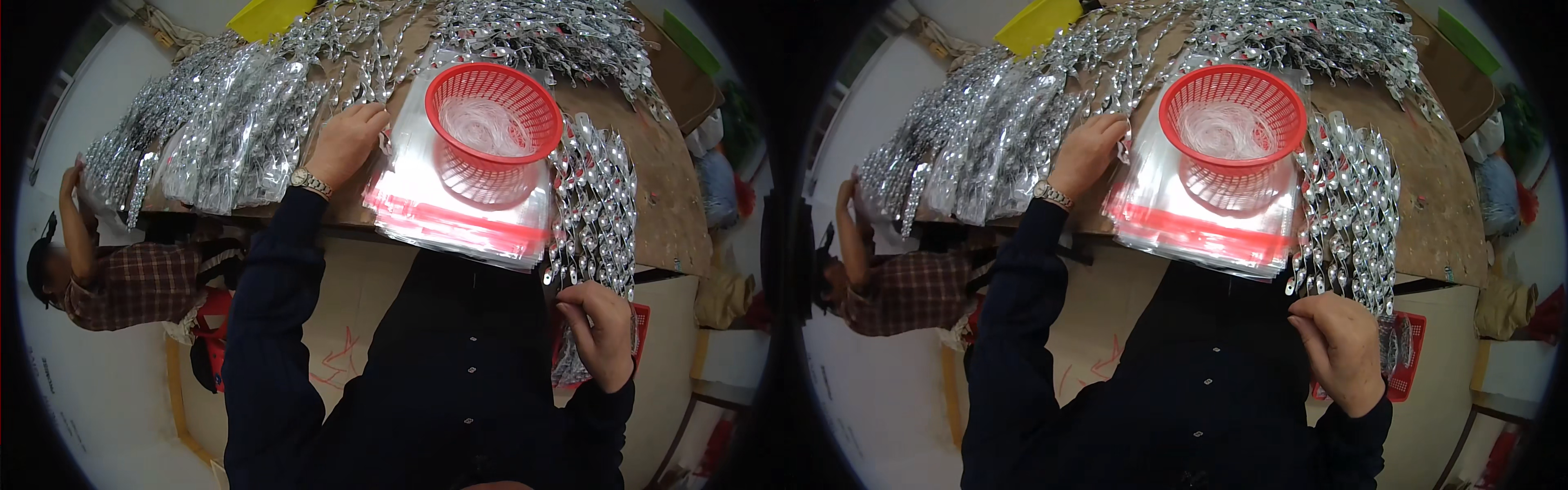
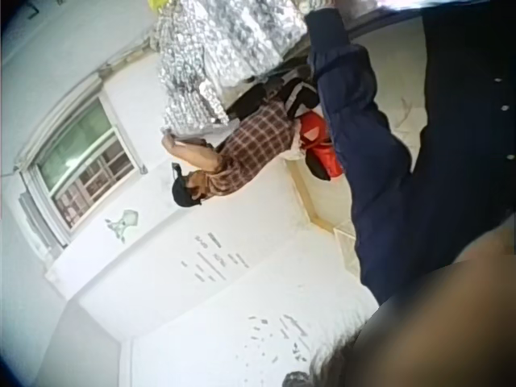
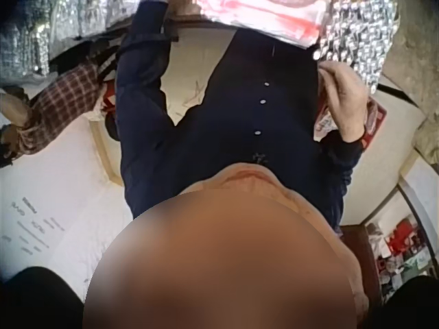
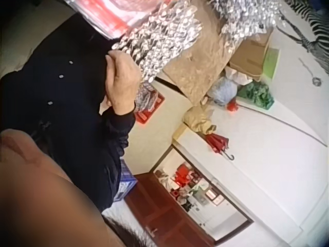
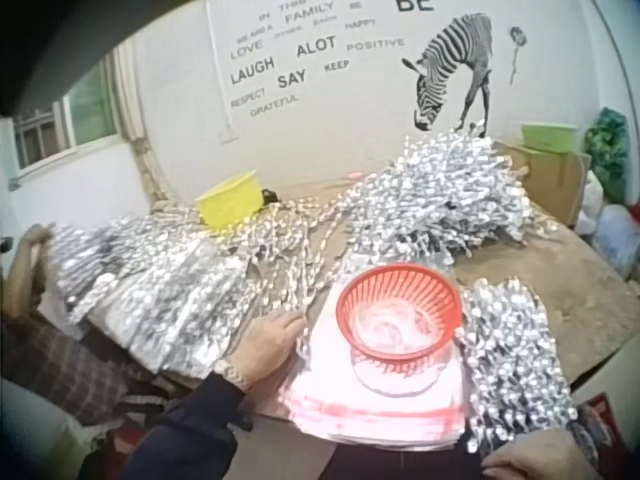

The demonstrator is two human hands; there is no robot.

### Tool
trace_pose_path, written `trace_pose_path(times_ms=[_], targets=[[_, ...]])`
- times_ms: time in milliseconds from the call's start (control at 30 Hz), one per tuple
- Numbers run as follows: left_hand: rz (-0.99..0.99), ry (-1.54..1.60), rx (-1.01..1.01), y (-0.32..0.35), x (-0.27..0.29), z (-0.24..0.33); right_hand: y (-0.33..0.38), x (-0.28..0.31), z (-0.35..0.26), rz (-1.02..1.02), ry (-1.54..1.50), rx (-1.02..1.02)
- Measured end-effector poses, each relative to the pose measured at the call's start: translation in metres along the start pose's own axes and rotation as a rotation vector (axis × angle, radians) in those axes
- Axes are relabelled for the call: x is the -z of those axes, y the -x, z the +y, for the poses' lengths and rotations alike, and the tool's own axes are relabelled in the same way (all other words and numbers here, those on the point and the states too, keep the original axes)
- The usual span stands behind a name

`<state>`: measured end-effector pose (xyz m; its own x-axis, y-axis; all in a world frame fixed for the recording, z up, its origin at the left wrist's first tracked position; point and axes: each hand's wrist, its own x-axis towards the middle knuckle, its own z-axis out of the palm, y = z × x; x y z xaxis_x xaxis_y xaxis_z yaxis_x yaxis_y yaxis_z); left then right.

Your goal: Assembling or inspecting small silver components at a workbench.

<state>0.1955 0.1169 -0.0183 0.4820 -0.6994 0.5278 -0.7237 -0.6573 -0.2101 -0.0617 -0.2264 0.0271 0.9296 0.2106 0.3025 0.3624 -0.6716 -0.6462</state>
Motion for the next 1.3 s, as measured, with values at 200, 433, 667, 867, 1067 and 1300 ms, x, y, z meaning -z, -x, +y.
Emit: trace_pose_path(times_ms=[200, 433, 667, 867, 1067, 1300], targets=[[0.165, 0.114, 0.157, 0.01, 0.01, -0.003, 0.001, -0.002, -0.003, -0.014, -0.022, 0.021], [0.116, 0.112, 0.143, 0.024, 0.013, -0.004, 0.001, -0.007, -0.007, -0.061, -0.014, 0.038], [0.236, 0.241, 0.272, 0.023, 0.029, -0.012, 0.001, -0.01, -0.01, -0.06, -0.033, 0.065], [0.256, 0.135, 0.188, 0.019, 0.036, -0.008, 0.002, -0.014, -0.012, -0.062, -0.029, 0.088], [0.193, 0.139, 0.192, 0.022, 0.045, -0.006, 0.003, -0.011, -0.015, -0.096, -0.008, 0.08], [0.418, 0.06, 0.059, -0.005, 0.106, 0.04, 0.001, -0.014, -0.013, -0.086, -0.041, 0.11]])
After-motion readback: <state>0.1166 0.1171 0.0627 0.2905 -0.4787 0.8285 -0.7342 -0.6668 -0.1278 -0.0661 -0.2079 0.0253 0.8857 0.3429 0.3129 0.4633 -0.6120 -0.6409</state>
